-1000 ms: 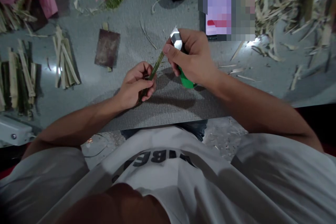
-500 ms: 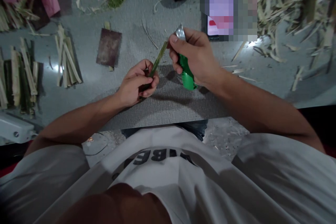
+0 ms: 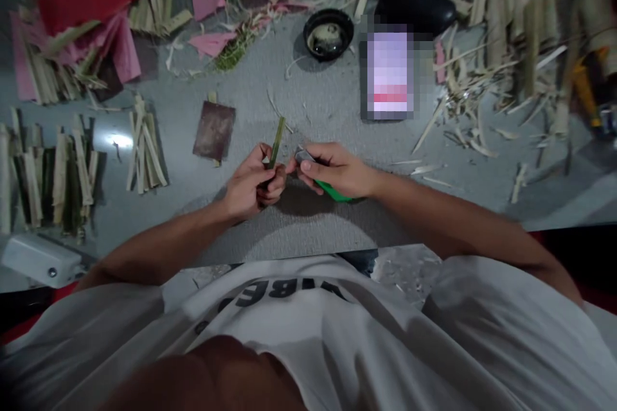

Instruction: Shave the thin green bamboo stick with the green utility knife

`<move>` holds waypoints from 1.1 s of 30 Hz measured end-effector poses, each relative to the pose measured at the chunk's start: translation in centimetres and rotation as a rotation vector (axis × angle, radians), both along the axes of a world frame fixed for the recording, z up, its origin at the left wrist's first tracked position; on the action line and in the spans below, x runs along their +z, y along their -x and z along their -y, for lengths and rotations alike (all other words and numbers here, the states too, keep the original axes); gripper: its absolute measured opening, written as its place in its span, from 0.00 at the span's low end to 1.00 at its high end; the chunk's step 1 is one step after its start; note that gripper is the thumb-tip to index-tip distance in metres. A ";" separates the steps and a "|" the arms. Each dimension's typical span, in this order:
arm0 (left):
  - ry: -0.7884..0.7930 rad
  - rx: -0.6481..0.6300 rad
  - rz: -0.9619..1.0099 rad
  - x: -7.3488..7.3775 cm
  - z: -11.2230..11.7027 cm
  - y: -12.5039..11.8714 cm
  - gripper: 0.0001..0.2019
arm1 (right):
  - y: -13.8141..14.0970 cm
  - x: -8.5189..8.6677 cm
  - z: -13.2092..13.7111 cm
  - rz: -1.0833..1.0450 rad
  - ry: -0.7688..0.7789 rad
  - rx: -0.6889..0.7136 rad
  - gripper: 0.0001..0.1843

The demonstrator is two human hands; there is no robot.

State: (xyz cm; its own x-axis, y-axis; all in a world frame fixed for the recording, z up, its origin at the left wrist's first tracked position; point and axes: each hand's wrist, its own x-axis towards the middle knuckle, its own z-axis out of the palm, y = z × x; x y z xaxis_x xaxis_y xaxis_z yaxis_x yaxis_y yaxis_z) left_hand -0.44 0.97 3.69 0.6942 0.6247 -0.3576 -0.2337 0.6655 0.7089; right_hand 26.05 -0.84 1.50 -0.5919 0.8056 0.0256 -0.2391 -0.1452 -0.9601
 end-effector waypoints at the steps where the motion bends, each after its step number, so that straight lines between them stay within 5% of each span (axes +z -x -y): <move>1: 0.028 -0.013 0.000 0.0 0.0 0.1 0.31 | -0.1 -0.1 0.1 0.003 0.020 -0.005 0.30; 7: 0.102 -0.037 -0.012 0.1 0.0 0.3 0.34 | -0.6 -0.7 0.7 -0.076 0.057 0.008 0.31; 13: 0.076 -0.107 -0.003 0.3 -0.6 0.1 0.35 | -0.7 1.0 0.2 -0.071 0.208 -0.047 0.38; 17: 0.090 -0.113 0.002 0.2 -1.0 0.0 0.36 | -0.4 1.5 -0.3 -0.038 0.152 -0.103 0.38; 25: 0.160 -0.041 0.015 0.1 -0.8 -0.3 0.20 | -0.6 0.8 -0.5 -0.003 0.127 -0.088 0.35; 33: -0.024 0.002 0.053 -0.5 -0.5 -0.8 0.18 | 0.2 1.6 -0.1 0.141 0.082 -0.166 0.39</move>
State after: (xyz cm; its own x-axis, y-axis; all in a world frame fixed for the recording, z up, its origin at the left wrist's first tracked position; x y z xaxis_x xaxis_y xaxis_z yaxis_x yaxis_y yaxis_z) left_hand 0.40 1.44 3.18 0.7103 0.6343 -0.3052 -0.2728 0.6477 0.7114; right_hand 25.86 -0.70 3.07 -0.4443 0.8882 -0.1171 -0.1307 -0.1936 -0.9723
